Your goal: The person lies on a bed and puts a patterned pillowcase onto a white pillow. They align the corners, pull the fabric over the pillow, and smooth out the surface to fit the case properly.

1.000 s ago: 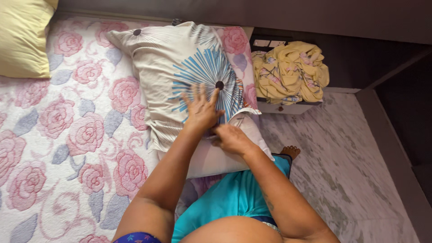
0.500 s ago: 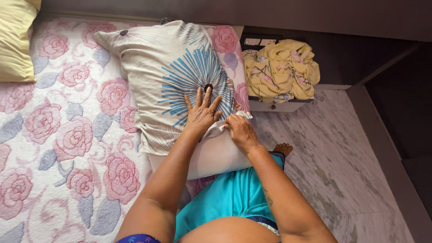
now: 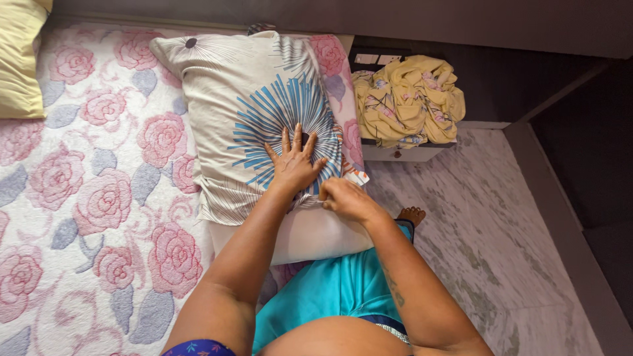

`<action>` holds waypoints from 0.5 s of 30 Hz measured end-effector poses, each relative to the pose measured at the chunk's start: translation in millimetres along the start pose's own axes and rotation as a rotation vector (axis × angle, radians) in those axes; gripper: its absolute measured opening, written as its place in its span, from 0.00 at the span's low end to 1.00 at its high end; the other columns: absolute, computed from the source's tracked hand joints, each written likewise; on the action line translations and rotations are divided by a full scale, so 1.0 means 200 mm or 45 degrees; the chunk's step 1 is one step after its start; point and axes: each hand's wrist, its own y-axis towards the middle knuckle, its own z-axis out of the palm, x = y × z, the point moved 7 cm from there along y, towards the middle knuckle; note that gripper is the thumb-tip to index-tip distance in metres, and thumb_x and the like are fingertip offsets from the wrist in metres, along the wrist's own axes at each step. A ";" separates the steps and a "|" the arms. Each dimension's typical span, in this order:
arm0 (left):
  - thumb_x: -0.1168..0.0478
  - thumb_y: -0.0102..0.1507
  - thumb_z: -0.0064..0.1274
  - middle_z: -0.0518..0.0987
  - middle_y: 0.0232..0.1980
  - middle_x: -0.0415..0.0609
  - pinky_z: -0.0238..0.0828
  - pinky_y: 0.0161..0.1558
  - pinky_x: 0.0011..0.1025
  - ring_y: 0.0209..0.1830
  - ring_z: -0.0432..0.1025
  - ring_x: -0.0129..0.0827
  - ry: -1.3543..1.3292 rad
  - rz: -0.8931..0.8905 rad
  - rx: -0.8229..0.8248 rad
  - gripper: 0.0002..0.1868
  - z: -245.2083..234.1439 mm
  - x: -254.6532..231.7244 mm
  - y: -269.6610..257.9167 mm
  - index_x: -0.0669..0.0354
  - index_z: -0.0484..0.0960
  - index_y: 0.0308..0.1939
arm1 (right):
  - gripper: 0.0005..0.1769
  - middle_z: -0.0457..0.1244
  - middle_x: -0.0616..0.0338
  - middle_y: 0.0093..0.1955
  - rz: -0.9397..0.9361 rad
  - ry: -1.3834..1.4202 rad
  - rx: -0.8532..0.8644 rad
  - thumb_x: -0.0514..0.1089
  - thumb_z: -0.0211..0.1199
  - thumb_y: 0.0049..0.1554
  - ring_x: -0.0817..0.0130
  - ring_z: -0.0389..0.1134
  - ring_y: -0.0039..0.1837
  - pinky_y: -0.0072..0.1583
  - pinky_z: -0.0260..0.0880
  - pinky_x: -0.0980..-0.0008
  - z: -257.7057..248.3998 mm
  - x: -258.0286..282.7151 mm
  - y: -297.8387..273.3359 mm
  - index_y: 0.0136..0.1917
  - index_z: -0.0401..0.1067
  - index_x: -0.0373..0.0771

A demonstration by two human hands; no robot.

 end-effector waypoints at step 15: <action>0.33 0.67 0.37 0.45 0.83 0.55 0.20 0.66 0.81 0.83 0.33 0.58 0.013 0.065 -0.198 0.39 -0.03 -0.02 -0.09 0.42 0.57 0.78 | 0.07 0.69 0.51 0.43 0.089 0.456 -0.562 0.33 0.56 0.57 0.59 0.70 0.47 0.50 0.70 0.64 0.01 -0.47 -0.07 0.48 0.73 0.34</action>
